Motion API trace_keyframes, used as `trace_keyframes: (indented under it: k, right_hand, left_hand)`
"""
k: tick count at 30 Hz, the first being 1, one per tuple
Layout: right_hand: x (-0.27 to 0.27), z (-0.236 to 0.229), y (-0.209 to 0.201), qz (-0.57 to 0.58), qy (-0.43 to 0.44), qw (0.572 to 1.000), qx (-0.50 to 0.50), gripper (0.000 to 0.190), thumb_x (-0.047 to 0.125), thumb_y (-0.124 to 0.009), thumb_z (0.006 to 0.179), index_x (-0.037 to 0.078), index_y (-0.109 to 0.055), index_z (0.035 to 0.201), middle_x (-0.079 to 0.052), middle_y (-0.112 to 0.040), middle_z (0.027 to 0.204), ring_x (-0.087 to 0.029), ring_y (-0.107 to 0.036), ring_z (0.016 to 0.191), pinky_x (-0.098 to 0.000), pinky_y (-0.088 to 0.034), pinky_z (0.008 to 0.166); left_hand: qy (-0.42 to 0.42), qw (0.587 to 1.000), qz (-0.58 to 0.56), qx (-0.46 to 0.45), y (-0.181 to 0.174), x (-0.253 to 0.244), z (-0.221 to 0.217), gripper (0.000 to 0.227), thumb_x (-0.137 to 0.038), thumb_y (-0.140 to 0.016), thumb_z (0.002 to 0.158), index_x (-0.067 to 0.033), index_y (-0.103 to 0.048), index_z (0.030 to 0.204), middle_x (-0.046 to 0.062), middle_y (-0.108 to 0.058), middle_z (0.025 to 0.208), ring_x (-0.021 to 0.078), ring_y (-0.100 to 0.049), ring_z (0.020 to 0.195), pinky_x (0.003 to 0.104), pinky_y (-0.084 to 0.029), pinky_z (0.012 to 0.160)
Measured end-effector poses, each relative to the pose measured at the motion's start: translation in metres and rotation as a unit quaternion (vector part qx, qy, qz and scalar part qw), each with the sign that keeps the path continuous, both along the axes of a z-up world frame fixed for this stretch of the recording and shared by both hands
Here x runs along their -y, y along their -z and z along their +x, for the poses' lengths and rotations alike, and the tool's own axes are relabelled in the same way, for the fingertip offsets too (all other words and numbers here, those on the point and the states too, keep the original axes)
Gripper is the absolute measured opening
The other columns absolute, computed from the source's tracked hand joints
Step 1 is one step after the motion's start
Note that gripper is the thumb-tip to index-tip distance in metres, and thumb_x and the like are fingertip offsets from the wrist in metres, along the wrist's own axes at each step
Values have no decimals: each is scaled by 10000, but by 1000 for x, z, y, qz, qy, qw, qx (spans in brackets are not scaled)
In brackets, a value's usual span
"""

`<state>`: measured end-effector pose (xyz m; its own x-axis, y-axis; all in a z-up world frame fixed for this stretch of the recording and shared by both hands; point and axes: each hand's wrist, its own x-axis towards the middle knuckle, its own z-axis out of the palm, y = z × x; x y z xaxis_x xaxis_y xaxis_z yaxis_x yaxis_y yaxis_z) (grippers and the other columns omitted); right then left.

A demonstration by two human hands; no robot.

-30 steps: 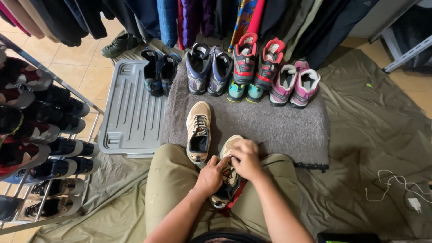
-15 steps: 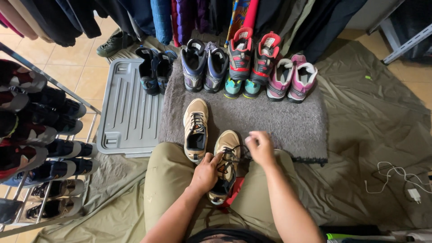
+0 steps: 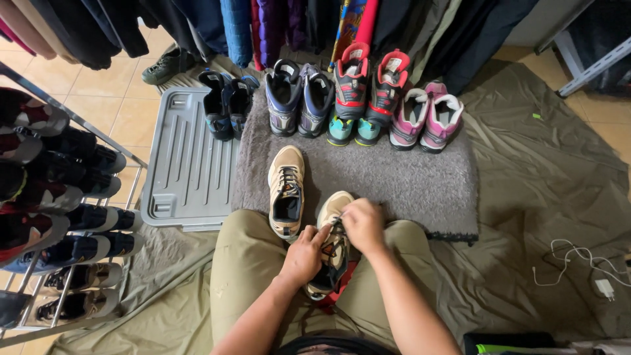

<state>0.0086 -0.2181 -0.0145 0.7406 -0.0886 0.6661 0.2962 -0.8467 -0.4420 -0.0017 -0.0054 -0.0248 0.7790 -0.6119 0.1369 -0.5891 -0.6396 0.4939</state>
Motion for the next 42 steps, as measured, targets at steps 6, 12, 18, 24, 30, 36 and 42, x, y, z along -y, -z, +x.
trace_keyframes:
  k: [6, 12, 18, 24, 30, 36, 42]
  right_hand:
    - [53, -1, 24, 77, 185, 979, 47, 124, 33, -706, 822, 132, -743, 886, -37, -673, 844, -273, -694, 826, -334, -536, 772]
    - [0, -8, -15, 13, -66, 996, -50, 382, 97, -760, 674, 198, -759, 1042, -49, -636, 1079, -319, -627, 1134, -437, -472, 986]
    - [-12, -16, -5, -76, -121, 982, -125, 60, 96, -682, 842, 138, -722, 860, -15, -683, 968, -280, -651, 998, -413, -501, 879]
    - [-10, -20, -7, -98, -121, 978, -139, 146, 119, -774, 737, 157, -726, 869, 5, -658, 977, -241, -654, 1006, -391, -502, 902]
    - [-17, -21, -14, -66, -122, 982, -129, 130, 82, -738, 754, 150, -736, 865, -2, -679, 960, -260, -690, 949, -395, -524, 851]
    - [-9, -15, 3, -85, -111, 983, -121, 72, 116, -734, 781, 146, -680, 819, -3, -660, 881, -250, -681, 912, -390, -528, 802]
    - [12, -1, 8, -87, 3, 996, -21, 89, 122, -696, 783, 178, -627, 781, 1, -581, 814, -260, -643, 797, -395, -501, 711]
  left_hand:
    - [24, 1000, 5, 7, -25, 2, -3, 640, -72, -595, 838, -241, -544, 1453, 39, -501, 1061, 319, -647, 970, 426, -613, 730]
    - [13, 1000, -2, -12, -6, -1, 2, 589, -80, -588, 852, -238, -557, 1419, 49, -502, 1061, 336, -658, 986, 432, -616, 725]
    - [12, 1000, -9, -5, 1, 1, 4, 571, -82, -574, 872, -221, -554, 1425, 52, -491, 1054, 333, -656, 985, 421, -613, 716]
    - [16, 999, -32, -3, 5, 4, 3, 580, -76, -564, 867, -223, -554, 1428, 57, -492, 1053, 347, -656, 978, 436, -611, 712]
    - [15, 999, -40, -4, -3, 3, 2, 569, -46, -551, 875, -190, -554, 1426, 75, -492, 1028, 379, -650, 946, 459, -601, 675]
    - [16, 1000, -25, -1, -3, 2, 4, 584, -44, -562, 861, -190, -542, 1426, 73, -497, 1059, 372, -652, 975, 459, -612, 682]
    - [24, 999, -29, -16, -10, 4, -1, 596, -69, -549, 884, -182, -511, 1468, 73, -492, 1071, 367, -639, 1010, 449, -613, 722]
